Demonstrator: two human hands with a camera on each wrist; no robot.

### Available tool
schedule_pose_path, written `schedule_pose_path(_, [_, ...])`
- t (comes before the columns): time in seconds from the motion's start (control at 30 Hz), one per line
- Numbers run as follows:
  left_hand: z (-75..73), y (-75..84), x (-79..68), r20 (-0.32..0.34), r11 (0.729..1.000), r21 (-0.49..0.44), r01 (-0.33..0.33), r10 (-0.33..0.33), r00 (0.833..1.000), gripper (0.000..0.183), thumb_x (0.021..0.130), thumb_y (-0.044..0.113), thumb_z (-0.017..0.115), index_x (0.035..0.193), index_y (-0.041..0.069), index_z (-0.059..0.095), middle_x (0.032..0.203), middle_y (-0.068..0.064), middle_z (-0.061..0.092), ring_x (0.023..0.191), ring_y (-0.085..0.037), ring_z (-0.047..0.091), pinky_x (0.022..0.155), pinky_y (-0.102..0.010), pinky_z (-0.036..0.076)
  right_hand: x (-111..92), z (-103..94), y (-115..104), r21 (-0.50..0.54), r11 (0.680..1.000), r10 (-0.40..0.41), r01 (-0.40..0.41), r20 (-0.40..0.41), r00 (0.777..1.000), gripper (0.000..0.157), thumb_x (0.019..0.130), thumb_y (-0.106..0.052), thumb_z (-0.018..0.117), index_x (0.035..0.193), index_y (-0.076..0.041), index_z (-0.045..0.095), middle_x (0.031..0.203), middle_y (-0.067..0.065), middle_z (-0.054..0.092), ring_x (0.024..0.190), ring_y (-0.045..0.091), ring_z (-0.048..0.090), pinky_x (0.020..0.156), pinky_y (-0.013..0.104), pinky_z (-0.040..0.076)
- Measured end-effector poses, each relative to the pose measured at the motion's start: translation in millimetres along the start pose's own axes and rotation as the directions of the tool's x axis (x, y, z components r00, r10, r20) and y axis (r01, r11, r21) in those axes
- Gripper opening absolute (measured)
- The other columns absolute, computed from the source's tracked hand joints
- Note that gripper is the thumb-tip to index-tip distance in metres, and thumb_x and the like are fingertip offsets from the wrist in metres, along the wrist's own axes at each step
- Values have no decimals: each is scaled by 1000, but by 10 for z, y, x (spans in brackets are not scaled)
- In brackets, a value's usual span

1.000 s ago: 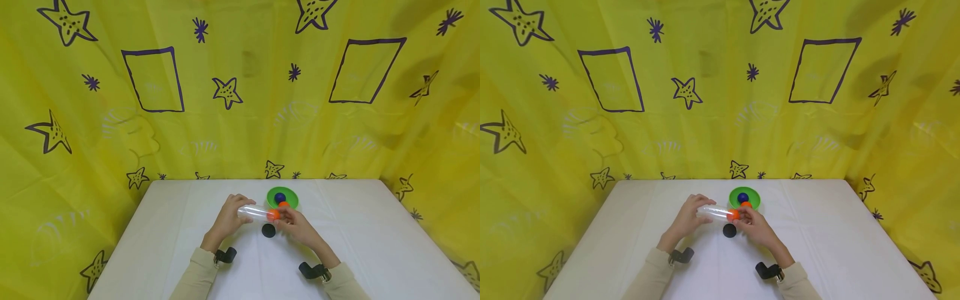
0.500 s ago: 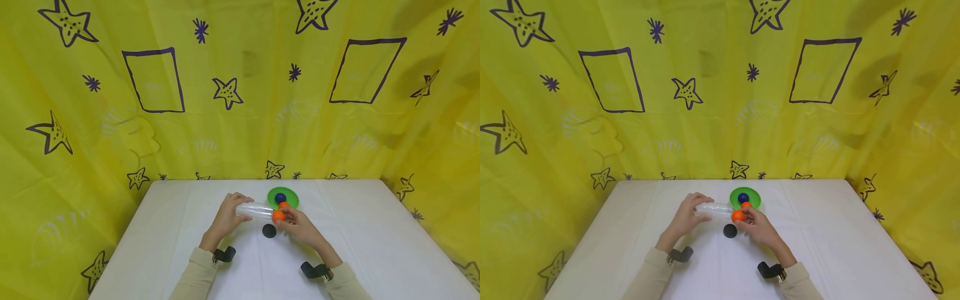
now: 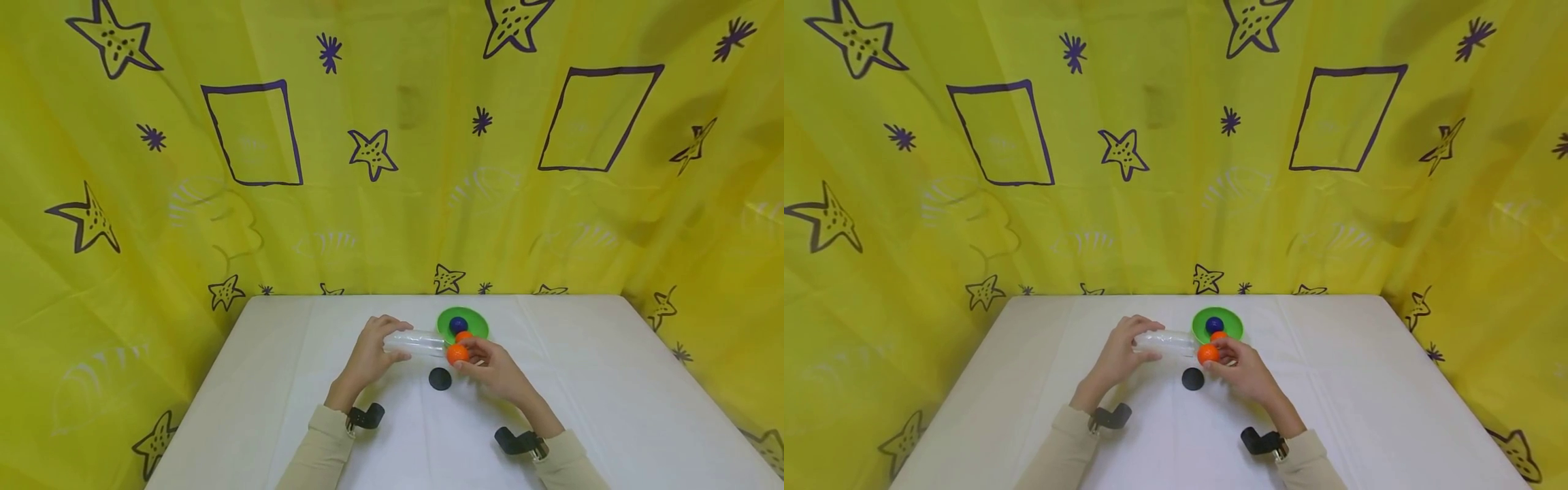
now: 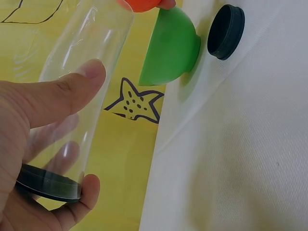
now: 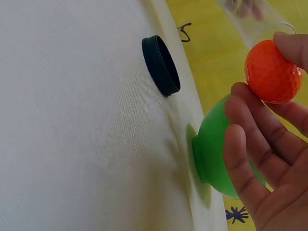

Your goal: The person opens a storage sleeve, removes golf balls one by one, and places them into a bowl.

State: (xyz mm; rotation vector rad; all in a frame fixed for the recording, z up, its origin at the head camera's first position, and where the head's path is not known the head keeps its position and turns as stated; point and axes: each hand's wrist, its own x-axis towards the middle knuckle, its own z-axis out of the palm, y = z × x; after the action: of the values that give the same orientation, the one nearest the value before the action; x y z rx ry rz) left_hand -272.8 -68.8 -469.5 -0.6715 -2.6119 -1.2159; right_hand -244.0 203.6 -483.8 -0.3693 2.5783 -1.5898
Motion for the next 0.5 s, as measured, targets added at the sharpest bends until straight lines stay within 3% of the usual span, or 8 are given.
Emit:
schedule_pose_path(0.3, [-17, -11, -17, -2, 1000, -7, -4, 4, 1000, 44, 75, 22, 82, 116, 27, 67, 115, 7, 61, 106, -15, 48, 87, -34, 48, -9, -54, 21, -72, 997, -23, 19, -55, 998, 43, 79, -37, 77, 114, -16, 64, 92, 3, 64, 82, 20, 57, 67, 25, 50])
schedule_pose_path(0.5, [-28, -19, -6, -5, 999, -34, -5, 5, 1000, 44, 75, 18, 82, 117, 21, 67, 115, 2, 62, 106, -19, 49, 86, -38, 48, -8, -124, 74, -93, 994, -68, 61, -82, 994, 43, 82, -33, 76, 116, -10, 63, 95, 6, 66, 81, 14, 59, 69, 24, 51])
